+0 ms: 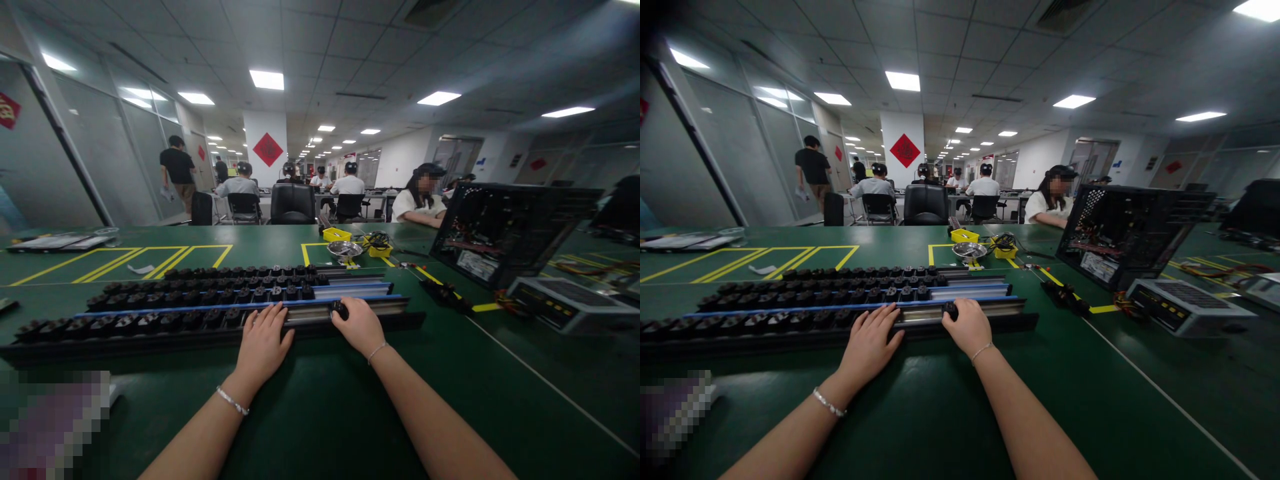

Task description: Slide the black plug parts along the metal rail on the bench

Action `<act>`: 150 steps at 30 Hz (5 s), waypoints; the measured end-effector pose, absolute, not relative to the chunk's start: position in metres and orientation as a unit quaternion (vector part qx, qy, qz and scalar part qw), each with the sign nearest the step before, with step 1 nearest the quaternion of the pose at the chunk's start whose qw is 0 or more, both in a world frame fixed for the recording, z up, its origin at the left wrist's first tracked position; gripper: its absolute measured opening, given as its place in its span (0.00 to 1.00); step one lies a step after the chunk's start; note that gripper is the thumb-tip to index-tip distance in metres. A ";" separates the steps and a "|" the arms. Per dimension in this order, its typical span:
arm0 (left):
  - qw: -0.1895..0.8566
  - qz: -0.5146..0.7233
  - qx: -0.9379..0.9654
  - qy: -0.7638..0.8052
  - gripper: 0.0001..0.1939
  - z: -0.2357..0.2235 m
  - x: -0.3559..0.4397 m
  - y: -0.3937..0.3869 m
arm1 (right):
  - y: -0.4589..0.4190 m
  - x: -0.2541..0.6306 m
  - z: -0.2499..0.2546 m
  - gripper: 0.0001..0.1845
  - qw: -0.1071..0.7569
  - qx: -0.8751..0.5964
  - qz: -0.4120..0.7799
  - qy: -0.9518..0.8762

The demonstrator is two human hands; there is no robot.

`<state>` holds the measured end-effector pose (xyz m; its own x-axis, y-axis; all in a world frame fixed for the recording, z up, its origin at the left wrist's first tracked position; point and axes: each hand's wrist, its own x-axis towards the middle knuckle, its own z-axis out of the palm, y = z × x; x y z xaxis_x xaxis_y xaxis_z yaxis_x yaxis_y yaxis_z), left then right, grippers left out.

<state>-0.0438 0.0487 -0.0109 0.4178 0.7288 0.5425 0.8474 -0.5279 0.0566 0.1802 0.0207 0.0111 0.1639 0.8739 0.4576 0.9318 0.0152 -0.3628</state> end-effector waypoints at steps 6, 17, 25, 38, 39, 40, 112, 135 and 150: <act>0.114 -0.272 -0.834 -0.467 0.21 -0.012 -0.044 0.049 | 0.022 0.182 0.008 0.12 0.306 -0.688 -0.077 -0.654; 0.114 -0.263 -0.834 -0.472 0.22 -0.010 -0.043 0.047 | 0.021 0.186 0.008 0.14 0.308 -0.703 -0.061 -0.638; 0.109 -0.267 -0.835 -0.469 0.22 -0.009 -0.044 0.047 | 0.019 0.188 0.010 0.12 0.304 -0.710 -0.046 -0.633; 0.107 -0.254 -0.837 -0.473 0.22 -0.007 -0.044 0.045 | 0.019 0.191 0.008 0.11 0.308 -0.700 -0.070 -0.640; 0.108 -0.253 -0.837 -0.474 0.22 -0.007 -0.044 0.045 | 0.019 0.192 0.008 0.10 0.308 -0.696 -0.078 -0.644; 0.109 -0.252 -0.837 -0.474 0.22 -0.008 -0.044 0.046 | 0.019 0.192 0.008 0.10 0.308 -0.692 -0.085 -0.647; 0.113 -0.266 -0.833 -0.471 0.21 -0.011 -0.045 0.049 | 0.018 0.207 0.001 0.12 0.305 -0.717 -0.138 -0.611; 0.110 -0.257 -0.833 -0.477 0.21 -0.010 -0.044 0.048 | 0.022 0.211 0.000 0.11 0.322 -0.721 -0.148 -0.595; 0.103 -0.273 -0.833 -0.470 0.21 -0.011 -0.045 0.049 | 0.018 0.213 0.003 0.10 0.306 -0.745 -0.156 -0.571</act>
